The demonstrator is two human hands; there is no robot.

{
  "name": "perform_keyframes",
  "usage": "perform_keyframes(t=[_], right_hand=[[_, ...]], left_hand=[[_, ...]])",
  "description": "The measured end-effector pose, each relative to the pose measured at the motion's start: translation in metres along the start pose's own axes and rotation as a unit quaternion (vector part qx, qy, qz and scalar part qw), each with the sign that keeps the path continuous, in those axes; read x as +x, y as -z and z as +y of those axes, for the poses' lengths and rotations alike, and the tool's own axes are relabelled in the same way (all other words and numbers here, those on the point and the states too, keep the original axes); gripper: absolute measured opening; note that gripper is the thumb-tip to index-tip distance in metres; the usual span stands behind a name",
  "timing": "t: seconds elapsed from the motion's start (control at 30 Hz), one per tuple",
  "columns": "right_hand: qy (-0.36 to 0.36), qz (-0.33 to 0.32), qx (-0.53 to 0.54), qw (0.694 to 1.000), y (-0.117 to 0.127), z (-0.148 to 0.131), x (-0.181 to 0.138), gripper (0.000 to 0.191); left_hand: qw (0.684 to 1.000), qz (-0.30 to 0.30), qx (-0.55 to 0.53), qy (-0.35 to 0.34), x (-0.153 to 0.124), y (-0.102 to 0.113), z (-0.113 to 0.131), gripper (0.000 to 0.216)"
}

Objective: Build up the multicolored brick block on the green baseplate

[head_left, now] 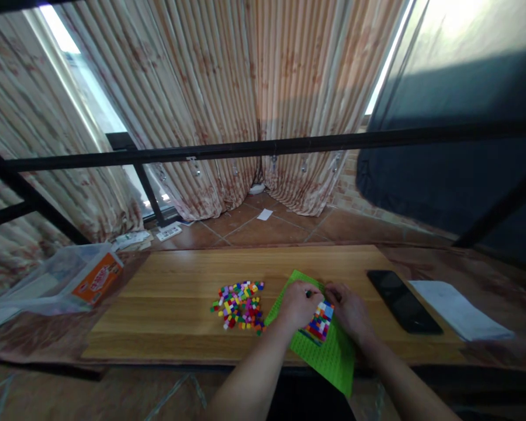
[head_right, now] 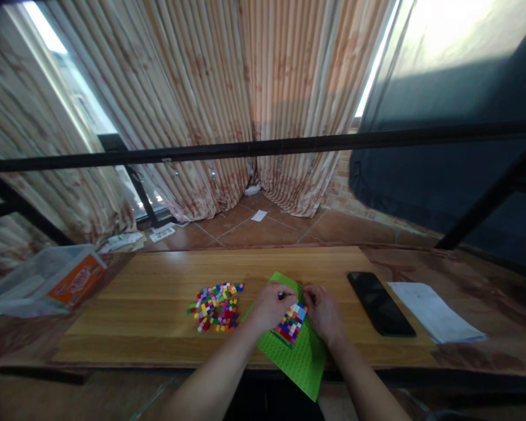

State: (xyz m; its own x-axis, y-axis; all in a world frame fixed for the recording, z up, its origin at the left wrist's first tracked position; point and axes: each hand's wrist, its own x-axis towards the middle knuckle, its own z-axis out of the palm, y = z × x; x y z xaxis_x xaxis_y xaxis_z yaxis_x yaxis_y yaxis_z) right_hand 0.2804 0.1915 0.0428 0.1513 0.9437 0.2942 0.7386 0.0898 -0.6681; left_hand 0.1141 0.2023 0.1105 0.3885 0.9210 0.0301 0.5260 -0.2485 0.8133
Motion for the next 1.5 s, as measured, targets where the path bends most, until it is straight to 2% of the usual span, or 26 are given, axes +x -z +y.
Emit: perform_keyframes(t=[0.13, 0.33, 0.43, 0.53, 0.63, 0.77, 0.87, 0.97, 1.07, 1.23, 1.33, 1.4, 1.43, 1.5], right_hand=[[-0.017, -0.027, 0.01, 0.999, -0.001, 0.001, 0.009, 0.027], [-0.026, -0.039, -0.001, 0.999, -0.005, 0.0, 0.016, 0.029], [-0.018, -0.053, -0.003, 0.998, -0.007, -0.002, 0.02, 0.03], [-0.001, -0.065, -0.01, 0.998, -0.008, -0.005, 0.023, 0.031], [0.009, -0.067, -0.013, 0.998, -0.009, -0.008, 0.026, 0.031], [0.018, -0.081, 0.004, 0.997, -0.013, -0.012, 0.031, 0.031], [0.024, -0.079, 0.011, 0.997, -0.019, -0.016, 0.036, 0.03], [0.025, -0.087, 0.046, 0.995, -0.026, -0.022, 0.042, 0.029], [0.02, -0.103, 0.083, 0.991, -0.033, -0.026, 0.051, 0.028], [-0.012, -0.068, 0.112, 0.991, -0.027, -0.033, 0.059, 0.035], [-0.025, 0.001, 0.111, 0.993, -0.007, -0.055, 0.042, 0.036], [-0.02, 0.089, 0.123, 0.988, 0.006, -0.081, 0.014, 0.031], [-0.009, 0.101, 0.119, 0.988, 0.01, -0.096, -0.004, 0.029], [0.033, 0.055, 0.114, 0.991, 0.008, -0.125, -0.042, 0.023]], left_hand=[[0.998, 0.053, -0.013, 0.033, -0.007, -0.007, 0.002, 0.022], [0.995, 0.093, -0.007, 0.043, -0.012, -0.012, 0.006, 0.02], [0.989, 0.138, -0.023, 0.056, -0.02, -0.013, 0.011, 0.02], [0.978, 0.198, -0.059, 0.035, -0.04, -0.004, 0.007, 0.025], [0.97, 0.24, -0.033, -0.015, -0.074, 0.017, -0.013, 0.028], [0.977, 0.199, 0.06, -0.046, -0.12, 0.05, -0.051, 0.032], [0.981, 0.143, 0.121, -0.057, -0.135, 0.062, -0.069, 0.038], [0.979, 0.114, 0.153, -0.071, -0.133, 0.065, -0.073, 0.035], [0.975, 0.109, 0.172, -0.086, -0.127, 0.065, -0.076, 0.03], [0.97, 0.139, 0.169, -0.104, -0.122, 0.07, -0.088, 0.025], [0.966, 0.162, 0.165, -0.112, -0.122, 0.07, -0.094, 0.023], [0.965, 0.172, 0.161, -0.117, -0.123, 0.068, -0.096, 0.022], [0.964, 0.176, 0.158, -0.119, -0.123, 0.067, -0.097, 0.023], [0.963, 0.184, 0.155, -0.119, -0.123, 0.065, -0.099, 0.024]])
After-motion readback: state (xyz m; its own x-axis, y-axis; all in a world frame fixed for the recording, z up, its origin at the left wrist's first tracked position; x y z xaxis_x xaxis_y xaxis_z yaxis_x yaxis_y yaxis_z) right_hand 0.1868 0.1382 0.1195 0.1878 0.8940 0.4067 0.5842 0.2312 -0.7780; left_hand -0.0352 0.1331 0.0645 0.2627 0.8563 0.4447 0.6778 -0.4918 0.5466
